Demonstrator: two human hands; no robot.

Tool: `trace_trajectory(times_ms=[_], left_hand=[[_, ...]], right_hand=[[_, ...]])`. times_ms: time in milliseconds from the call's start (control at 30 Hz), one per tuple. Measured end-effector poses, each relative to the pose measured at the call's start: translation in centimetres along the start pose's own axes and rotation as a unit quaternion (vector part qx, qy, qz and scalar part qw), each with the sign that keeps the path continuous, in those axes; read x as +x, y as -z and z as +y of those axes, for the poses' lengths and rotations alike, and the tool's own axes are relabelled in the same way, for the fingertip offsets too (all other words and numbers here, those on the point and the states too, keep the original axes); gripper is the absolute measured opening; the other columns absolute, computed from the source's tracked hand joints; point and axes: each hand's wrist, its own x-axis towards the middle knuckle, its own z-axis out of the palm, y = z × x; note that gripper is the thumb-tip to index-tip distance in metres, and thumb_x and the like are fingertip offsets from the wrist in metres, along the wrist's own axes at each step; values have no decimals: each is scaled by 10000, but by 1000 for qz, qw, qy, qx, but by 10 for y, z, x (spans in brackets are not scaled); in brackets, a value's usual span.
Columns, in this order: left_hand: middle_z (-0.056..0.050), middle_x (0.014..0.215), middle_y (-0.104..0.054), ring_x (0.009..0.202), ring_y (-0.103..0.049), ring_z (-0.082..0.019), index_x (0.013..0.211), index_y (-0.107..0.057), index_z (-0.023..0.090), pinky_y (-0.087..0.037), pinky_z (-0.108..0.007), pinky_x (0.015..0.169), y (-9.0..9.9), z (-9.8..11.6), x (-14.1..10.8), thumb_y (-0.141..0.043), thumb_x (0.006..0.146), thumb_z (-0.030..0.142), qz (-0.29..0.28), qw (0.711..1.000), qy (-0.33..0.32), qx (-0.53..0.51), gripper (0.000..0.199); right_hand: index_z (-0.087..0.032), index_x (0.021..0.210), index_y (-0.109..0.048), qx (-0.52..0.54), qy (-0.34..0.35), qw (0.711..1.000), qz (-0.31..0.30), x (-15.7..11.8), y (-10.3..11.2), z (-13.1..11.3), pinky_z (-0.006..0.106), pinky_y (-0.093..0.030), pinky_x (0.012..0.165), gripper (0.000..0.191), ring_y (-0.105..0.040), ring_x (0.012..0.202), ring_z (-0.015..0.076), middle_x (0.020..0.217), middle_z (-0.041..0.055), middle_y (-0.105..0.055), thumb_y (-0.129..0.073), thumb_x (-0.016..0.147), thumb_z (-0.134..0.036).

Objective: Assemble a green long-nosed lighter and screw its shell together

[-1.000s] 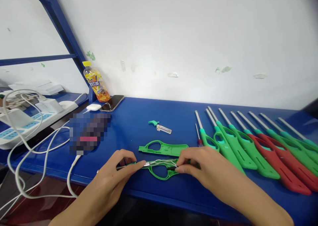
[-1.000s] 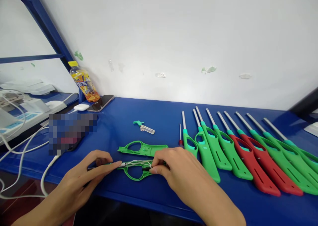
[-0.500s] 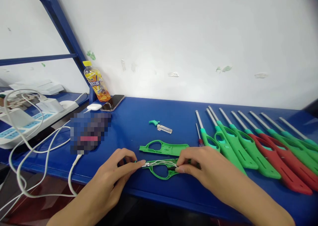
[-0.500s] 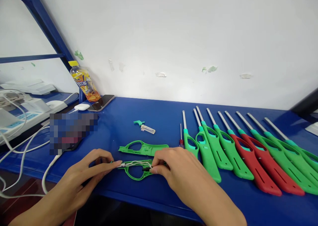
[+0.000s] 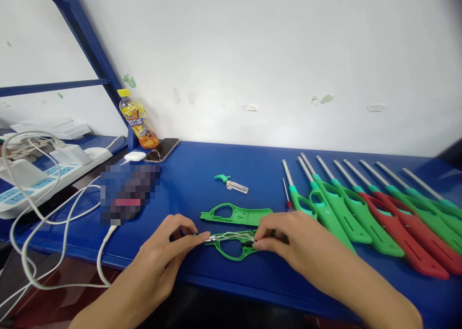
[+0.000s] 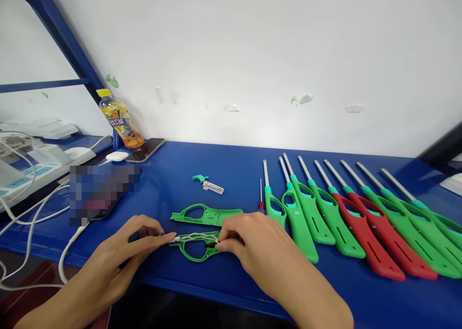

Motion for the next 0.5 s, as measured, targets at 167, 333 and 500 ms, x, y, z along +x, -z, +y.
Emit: trace_trajectory(times_ms=[167, 333, 500], left_hand=[[-31, 1153, -583, 933, -623, -126, 1331, -718, 381, -543, -212, 802, 3, 0, 2, -420, 1049, 21, -5, 1000, 8, -11, 547], [-30, 1118, -607, 941, -638, -133, 1332, -726, 386, -549, -211, 789, 3, -2, 2, -436, 1049, 28, -5, 1000, 6, -30, 541], [-3, 1068, -634, 929, -652, -125, 1282, -752, 402, -542, -204, 780, 4, -2, 3, -509, 1051, 64, 0, 998, 27, -62, 476]], right_hand=[[-281, 835, -783, 7, 2, 1000, 2, 0, -1, 2, 269, -379, 652, 161, -650, 730, 163, 798, -60, -763, -712, 968, -225], [-287, 824, -782, 2, -5, 1000, 2, 0, -2, 2, 268, -378, 633, 158, -632, 697, 157, 769, -65, -750, -723, 962, -238], [-296, 829, -784, 9, -5, 1000, -1, 1, -1, 3, 263, -376, 622, 157, -631, 682, 150, 765, -71, -752, -726, 968, -253]])
